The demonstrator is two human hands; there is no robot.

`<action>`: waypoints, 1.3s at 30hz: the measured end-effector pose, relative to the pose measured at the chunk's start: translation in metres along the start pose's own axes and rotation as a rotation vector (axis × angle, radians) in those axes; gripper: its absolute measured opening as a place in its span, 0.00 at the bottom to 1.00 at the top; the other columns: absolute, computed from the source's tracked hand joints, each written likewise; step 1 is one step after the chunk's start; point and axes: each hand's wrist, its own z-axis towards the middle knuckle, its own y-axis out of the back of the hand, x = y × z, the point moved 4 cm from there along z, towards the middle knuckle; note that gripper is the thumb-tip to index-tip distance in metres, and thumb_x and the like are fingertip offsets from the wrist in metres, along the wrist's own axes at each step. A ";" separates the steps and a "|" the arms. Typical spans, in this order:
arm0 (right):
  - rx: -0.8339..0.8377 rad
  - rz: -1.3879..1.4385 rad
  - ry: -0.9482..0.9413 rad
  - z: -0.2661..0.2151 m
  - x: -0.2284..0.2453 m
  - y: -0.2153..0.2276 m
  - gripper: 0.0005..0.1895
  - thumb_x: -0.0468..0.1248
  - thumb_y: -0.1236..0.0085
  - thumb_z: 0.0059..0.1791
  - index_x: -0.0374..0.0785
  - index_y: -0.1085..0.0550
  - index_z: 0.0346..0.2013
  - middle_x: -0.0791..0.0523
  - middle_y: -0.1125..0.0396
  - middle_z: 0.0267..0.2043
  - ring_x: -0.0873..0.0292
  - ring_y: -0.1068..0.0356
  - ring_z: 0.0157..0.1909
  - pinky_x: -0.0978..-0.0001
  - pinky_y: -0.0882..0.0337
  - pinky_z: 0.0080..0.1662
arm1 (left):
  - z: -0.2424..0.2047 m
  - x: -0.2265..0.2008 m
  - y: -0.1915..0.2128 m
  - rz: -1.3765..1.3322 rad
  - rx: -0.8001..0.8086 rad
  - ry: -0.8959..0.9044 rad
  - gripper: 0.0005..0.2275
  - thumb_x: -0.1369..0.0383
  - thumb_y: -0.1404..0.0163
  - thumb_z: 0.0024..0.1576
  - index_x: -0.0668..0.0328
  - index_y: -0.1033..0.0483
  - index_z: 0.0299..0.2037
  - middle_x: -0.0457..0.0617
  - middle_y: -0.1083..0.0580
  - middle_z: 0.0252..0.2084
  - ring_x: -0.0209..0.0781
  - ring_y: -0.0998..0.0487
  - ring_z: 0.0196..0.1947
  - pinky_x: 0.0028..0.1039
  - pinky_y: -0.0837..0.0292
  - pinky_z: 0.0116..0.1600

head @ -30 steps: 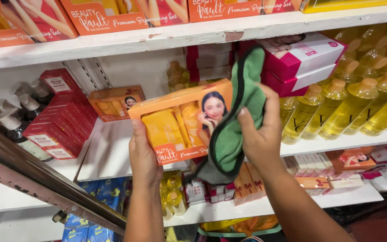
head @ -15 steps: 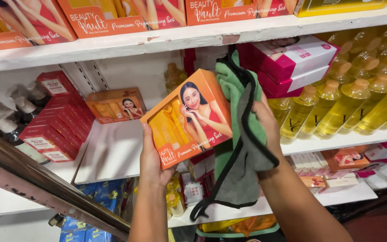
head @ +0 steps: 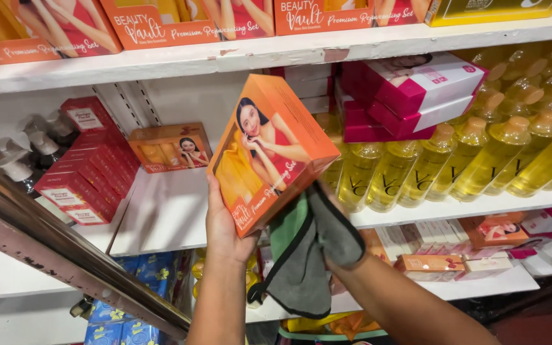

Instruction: Cleaning and organizing various beauty product sets on a retail shelf using a cloth.

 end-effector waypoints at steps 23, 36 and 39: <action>-0.225 -0.344 0.584 -0.020 0.093 -0.052 0.42 0.32 0.40 0.46 0.33 0.47 0.71 0.54 0.38 0.61 0.59 0.35 0.61 0.63 0.36 0.65 | -0.027 0.008 -0.002 0.073 0.189 -0.345 0.27 0.57 0.54 0.62 0.67 0.40 0.68 0.57 0.32 0.66 0.49 0.30 0.67 0.40 0.36 0.70; 0.039 -0.619 0.422 -0.010 0.108 -0.042 0.41 0.28 0.40 0.45 0.32 0.44 0.72 0.56 0.34 0.58 0.63 0.33 0.58 0.68 0.32 0.62 | -0.011 0.013 -0.016 0.363 0.134 -0.211 0.24 0.55 0.59 0.66 0.69 0.33 0.63 0.57 0.27 0.61 0.44 0.24 0.59 0.36 0.29 0.63; 0.035 -0.605 0.377 -0.015 0.099 -0.027 0.39 0.29 0.40 0.45 0.33 0.41 0.71 0.54 0.34 0.59 0.61 0.33 0.59 0.67 0.33 0.62 | -0.003 0.008 -0.007 0.285 0.003 -0.133 0.28 0.50 0.62 0.66 0.71 0.31 0.61 0.63 0.25 0.57 0.52 0.22 0.54 0.41 0.25 0.58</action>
